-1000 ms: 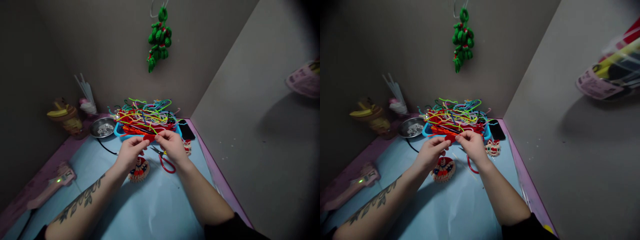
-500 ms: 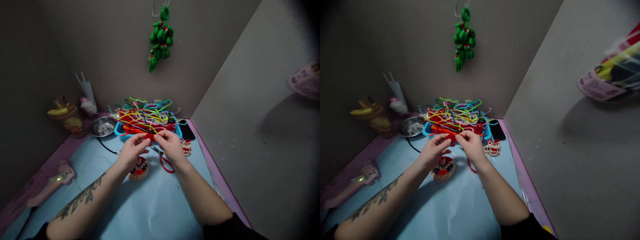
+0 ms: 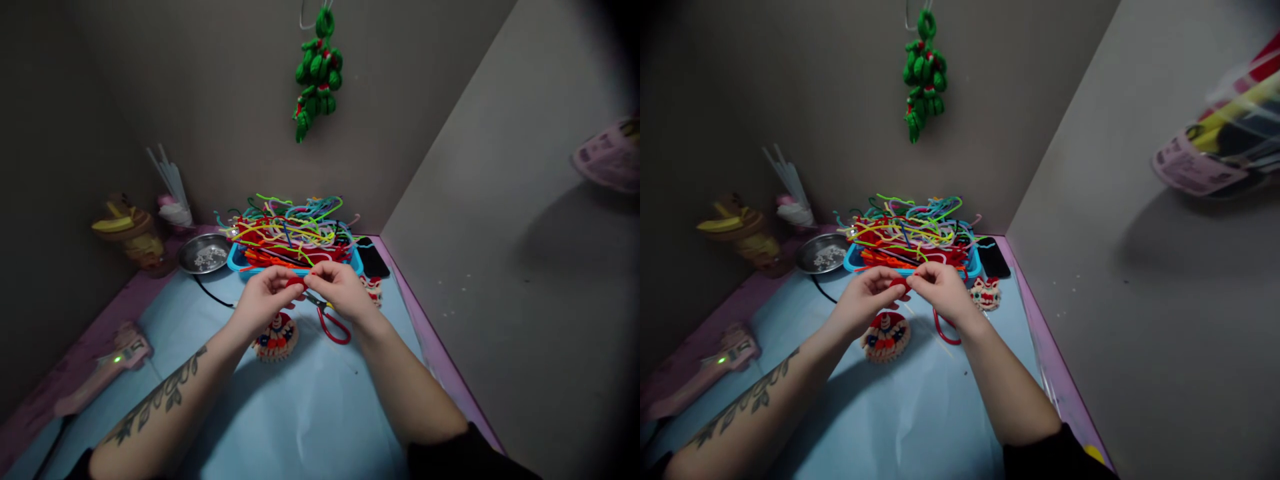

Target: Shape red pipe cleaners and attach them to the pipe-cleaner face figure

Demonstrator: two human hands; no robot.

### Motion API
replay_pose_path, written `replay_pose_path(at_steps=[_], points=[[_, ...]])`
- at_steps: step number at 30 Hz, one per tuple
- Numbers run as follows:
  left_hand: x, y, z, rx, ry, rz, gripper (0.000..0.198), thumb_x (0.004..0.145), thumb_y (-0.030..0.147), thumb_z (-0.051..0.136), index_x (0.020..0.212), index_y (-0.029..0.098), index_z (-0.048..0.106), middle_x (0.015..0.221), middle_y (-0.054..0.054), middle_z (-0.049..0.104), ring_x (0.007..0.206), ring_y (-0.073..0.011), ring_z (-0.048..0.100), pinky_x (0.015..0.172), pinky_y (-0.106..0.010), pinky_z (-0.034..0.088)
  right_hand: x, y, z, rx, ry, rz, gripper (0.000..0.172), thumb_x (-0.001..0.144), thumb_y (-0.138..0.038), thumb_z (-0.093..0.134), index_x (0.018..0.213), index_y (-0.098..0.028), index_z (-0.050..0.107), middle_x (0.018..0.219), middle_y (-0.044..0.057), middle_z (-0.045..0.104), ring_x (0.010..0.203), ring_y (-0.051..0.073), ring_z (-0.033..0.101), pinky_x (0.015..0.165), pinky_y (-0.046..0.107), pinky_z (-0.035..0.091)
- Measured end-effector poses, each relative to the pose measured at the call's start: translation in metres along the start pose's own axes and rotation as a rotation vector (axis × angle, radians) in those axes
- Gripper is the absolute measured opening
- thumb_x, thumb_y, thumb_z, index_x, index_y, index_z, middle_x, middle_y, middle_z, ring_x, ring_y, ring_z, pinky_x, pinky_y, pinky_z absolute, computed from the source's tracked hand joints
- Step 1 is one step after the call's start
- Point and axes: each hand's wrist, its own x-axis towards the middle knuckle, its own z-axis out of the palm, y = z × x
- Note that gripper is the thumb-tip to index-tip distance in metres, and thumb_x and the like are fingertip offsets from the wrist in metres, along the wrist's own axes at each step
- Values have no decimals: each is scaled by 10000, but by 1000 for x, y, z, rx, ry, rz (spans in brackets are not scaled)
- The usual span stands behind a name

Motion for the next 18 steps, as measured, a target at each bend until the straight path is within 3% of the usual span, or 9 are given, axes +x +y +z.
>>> replay_pose_path(at_steps=[4,18], points=[[1,-3,2,-56,48,19,304,683,342,773,869,159,617,734,-21,702,703,-173,693,554,-221,495,0,2,4,30,-10,-8,213,748,-346,646,676,-160,572,620,-22,550,568,98,460,536,228,360],[1,3,2,-95,42,-79,292,605,305,811,777,147,636,674,-14,688,624,-160,674,542,-228,462,1,1,3,109,-36,-35,148,719,-295,683,698,-164,618,666,-18,586,623,108,518,607,246,407]])
